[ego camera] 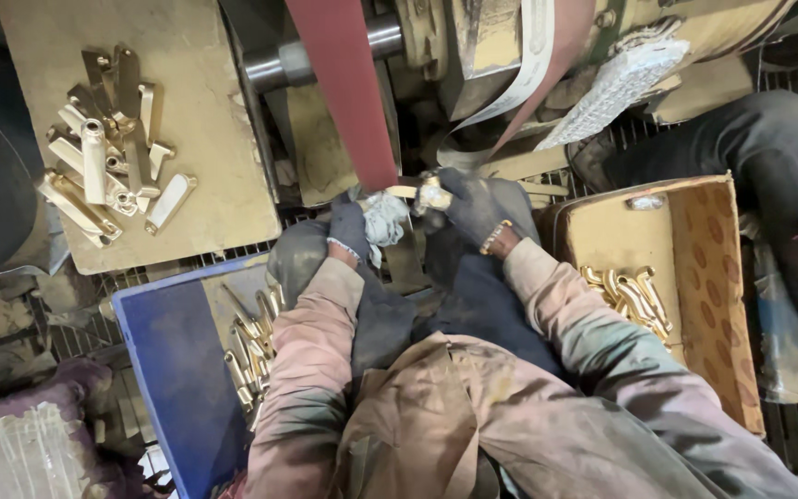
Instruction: The person sits on the floor and repeatedly picks up small brass-colored metal parts from a blue bin. They press each part against a moving belt sander to smooth its surface, then place the finished part into a cardboard box to the right.
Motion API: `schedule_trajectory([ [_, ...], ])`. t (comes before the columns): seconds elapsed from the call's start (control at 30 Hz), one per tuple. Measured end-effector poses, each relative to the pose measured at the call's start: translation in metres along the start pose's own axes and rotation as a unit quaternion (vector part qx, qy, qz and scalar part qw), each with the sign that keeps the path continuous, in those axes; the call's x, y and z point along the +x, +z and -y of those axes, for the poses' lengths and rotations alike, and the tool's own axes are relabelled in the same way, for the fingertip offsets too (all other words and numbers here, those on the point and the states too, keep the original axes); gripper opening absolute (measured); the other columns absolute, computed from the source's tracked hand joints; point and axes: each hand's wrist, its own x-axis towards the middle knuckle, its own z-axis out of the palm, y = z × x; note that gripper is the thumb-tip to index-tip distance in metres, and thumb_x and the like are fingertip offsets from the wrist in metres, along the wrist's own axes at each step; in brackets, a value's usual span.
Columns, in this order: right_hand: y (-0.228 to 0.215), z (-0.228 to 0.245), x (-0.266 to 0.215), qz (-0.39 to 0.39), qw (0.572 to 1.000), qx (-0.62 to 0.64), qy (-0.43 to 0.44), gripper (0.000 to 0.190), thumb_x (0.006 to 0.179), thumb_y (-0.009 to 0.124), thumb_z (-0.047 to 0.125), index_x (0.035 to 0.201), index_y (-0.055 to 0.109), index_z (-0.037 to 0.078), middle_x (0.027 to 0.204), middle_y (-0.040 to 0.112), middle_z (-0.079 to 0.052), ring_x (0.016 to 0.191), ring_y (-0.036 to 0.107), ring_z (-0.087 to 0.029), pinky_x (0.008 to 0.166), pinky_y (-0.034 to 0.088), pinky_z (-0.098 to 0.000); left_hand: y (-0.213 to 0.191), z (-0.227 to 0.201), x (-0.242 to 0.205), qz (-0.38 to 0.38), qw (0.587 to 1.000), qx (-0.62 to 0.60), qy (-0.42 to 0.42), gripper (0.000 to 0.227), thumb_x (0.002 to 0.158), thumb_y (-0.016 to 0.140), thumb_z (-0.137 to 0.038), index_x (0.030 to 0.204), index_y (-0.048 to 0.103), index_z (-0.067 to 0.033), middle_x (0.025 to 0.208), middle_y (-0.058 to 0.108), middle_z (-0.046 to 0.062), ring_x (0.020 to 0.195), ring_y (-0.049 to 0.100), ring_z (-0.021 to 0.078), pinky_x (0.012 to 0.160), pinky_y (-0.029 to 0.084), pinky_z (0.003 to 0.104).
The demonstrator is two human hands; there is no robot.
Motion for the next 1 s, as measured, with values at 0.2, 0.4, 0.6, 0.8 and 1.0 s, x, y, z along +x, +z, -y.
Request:
schedule_trajectory([
  [0.2,-0.005,-0.007,-0.003,-0.003,0.997,0.071,0.024,0.022,0.099,0.068,0.022,0.096,0.069,0.001,0.078,0.071,-0.004,0.064,0.064,-0.01,0.06,0.05,-0.0264,0.022,0.002,0.005,-0.012,0.966,-0.258,-0.014,0.02,0.095,0.058,-0.007,0.112,0.066,-0.0015,0.106,0.072,0.016,0.095,0.07,0.029,0.081,0.056,0.039],
  [0.4,0.014,-0.01,0.019,0.001,0.998,-0.021,0.054,0.02,0.097,0.067,0.021,0.098,0.07,0.001,0.075,0.07,-0.004,0.059,0.061,-0.01,0.054,0.047,-0.0265,-0.008,0.016,0.001,-0.005,0.982,0.171,0.077,0.018,0.089,0.064,-0.013,0.101,0.072,-0.0018,0.1,0.072,0.02,0.098,0.066,0.0357,0.086,0.053,0.043],
  [0.6,0.028,-0.014,0.025,-0.003,0.991,0.102,0.084,0.018,0.098,0.066,0.019,0.1,0.069,0.001,0.079,0.071,-0.003,0.058,0.059,-0.008,0.051,0.047,-0.026,-0.014,0.005,0.006,-0.035,0.916,-0.38,-0.127,0.022,0.088,0.055,-0.01,0.103,0.071,-0.0058,0.1,0.071,0.016,0.094,0.066,0.0338,0.084,0.054,0.041],
  [0.8,0.0,-0.007,0.002,-0.01,0.996,0.074,0.046,0.018,0.098,0.065,0.018,0.098,0.068,0.0,0.081,0.073,-0.004,0.061,0.064,-0.01,0.056,0.051,-0.0257,0.008,-0.014,0.009,-0.095,0.994,-0.04,0.043,0.02,0.086,0.056,-0.005,0.101,0.068,-0.0083,0.095,0.07,0.011,0.086,0.07,0.0295,0.078,0.057,0.037],
  [1.0,-0.003,-0.009,0.0,-0.004,0.987,0.144,0.069,0.017,0.097,0.065,0.018,0.098,0.067,0.0,0.084,0.073,-0.004,0.064,0.063,-0.01,0.06,0.05,-0.025,0.002,-0.028,0.007,-0.007,0.839,-0.524,-0.148,0.019,0.095,0.057,-0.001,0.109,0.069,0.0032,0.1,0.074,0.012,0.083,0.068,0.0231,0.072,0.055,0.034],
])
